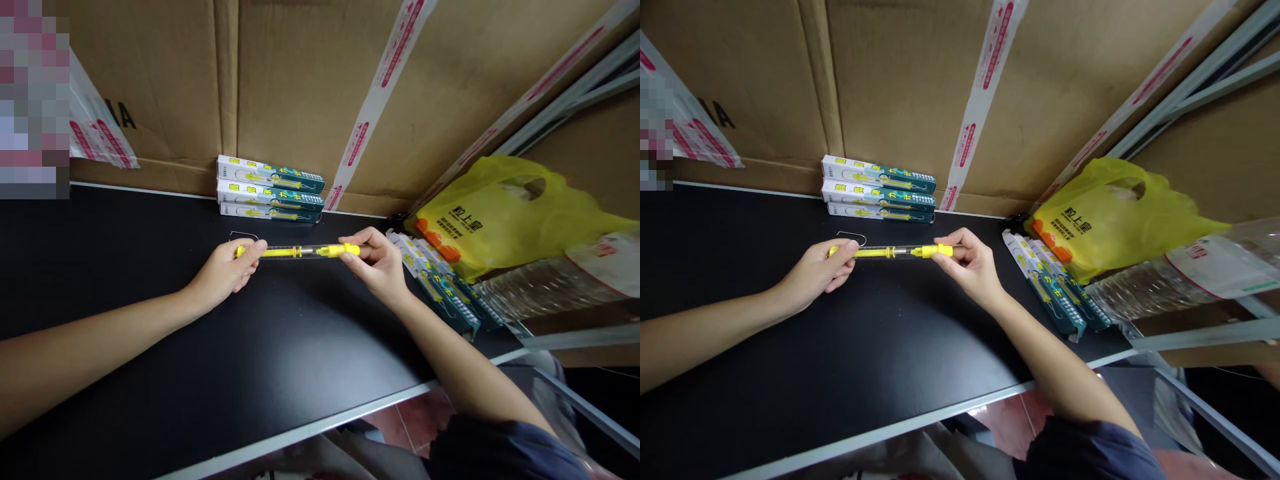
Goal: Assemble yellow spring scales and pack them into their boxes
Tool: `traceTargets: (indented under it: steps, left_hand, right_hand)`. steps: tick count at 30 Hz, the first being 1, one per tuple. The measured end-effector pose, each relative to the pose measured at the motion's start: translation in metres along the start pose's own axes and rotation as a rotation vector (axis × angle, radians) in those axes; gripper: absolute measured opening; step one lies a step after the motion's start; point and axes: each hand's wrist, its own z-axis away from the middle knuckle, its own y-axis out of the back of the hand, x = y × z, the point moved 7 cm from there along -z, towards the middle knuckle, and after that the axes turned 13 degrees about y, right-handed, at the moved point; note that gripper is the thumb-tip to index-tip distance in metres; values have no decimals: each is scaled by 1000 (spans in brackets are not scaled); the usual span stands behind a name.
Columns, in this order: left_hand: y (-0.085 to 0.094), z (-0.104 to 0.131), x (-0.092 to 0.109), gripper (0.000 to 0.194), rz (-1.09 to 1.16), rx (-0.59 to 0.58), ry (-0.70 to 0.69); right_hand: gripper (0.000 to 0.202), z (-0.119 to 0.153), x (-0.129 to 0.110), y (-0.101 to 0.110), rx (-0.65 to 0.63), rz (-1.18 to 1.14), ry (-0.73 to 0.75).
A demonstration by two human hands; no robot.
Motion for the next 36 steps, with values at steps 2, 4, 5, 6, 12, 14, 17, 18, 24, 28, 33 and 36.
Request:
traceTargets:
  steps: [2, 4, 5, 6, 12, 14, 17, 18, 24, 28, 33, 36]
  left_hand:
    - [0, 0, 0, 43, 1, 1, -5]
    - [0, 1, 1, 43, 1, 0, -8]
    - [0, 1, 1, 43, 0, -2, -9]
    - [0, 1, 1, 44, -1, -4, -8]
    - [0, 0, 1, 44, -2, -3, -6]
    - [0, 0, 1, 44, 0, -6, -10]
    - [0, 0, 1, 45, 3, -7, -8]
    - [0, 0, 0, 44, 3, -7, -8]
    - [0, -1, -2, 44, 17, -6, 6]
    - [1, 0, -1, 43, 16, 11, 15]
    - [1, 0, 1, 42, 11, 5, -3]
    - [1, 0, 1, 42, 8, 8, -12]
  right_hand:
    - [28, -2, -3, 5, 43, 75, 85]
    - [26, -5, -8, 9, 84, 159, 188]
    - [26, -6, -9, 11, 92, 192, 234]
    - [25, -7, -10, 11, 90, 214, 269]
    - [16, -7, -8, 7, 8, 208, 312]
    - [16, -6, -9, 5, -7, 212, 305]
    - [14, -7, -12, 4, -34, 202, 314]
    - [13, -7, -13, 3, -44, 197, 320]
    - [11, -6, -15, 0, -113, 204, 302]
    - [18, -4, -8, -2, -122, 154, 188]
    - [24, -1, -7, -4, -128, 73, 109]
    - [26, 0, -7, -6, -133, 7, 68]
